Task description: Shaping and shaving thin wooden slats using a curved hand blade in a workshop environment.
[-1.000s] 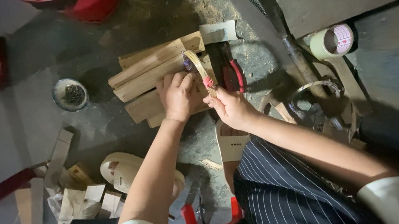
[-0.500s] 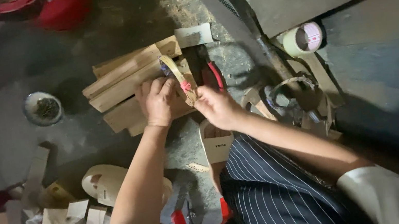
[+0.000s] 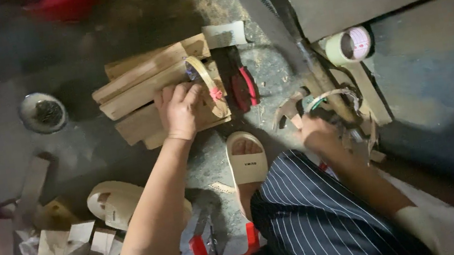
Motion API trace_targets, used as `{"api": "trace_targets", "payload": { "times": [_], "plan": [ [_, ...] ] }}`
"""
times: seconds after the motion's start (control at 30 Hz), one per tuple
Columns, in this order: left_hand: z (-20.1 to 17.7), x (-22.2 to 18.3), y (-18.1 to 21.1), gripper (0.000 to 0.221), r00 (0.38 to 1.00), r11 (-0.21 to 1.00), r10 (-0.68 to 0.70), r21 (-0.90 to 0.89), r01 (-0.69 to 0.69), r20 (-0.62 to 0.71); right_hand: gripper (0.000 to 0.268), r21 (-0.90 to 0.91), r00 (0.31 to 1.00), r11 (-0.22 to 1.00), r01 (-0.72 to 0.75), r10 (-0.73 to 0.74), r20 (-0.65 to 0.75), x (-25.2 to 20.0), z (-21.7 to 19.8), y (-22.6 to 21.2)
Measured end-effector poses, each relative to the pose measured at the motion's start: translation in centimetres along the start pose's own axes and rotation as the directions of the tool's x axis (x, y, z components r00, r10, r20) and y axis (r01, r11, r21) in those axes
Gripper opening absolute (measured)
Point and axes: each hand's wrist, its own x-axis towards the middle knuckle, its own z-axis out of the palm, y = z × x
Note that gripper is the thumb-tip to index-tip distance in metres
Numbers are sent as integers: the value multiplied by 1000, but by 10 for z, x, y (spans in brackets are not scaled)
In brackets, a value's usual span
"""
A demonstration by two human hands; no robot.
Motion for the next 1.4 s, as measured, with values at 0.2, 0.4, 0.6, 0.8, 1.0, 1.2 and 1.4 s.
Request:
{"api": "trace_targets", "payload": {
  "times": [0.2,0.4,0.6,0.8,1.0,1.2,1.4],
  "plan": [
    [-4,4,2,11,999,999,14,31,-13,-31,42,-91,878,959,267,-281,-387,-9,33,18],
    [7,-3,0,10,999,999,-35,-21,36,21,25,179,944,953,243,-190,-271,1,40,31],
    [6,-1,0,10,997,998,-49,-33,51,54,44,513,969,844,154,-28,-244,-116,-57,-8],
    [7,-4,1,10,996,996,-77,-44,79,49,23,371,617,541,755,-393,-682,-73,-78,-12],
    [9,-2,0,9,998,998,-58,-38,59,21,13,-26,223,388,921,-580,-784,-8,-61,-61],
    [14,-3,-1,9,997,996,-71,-49,72,17,18,-37,193,350,936,-598,-778,-25,-66,-91],
    [14,-3,-2,10,998,994,-68,-84,68,5,16,-78,155,339,937,-608,-779,-19,-70,-92]
  ]
}}
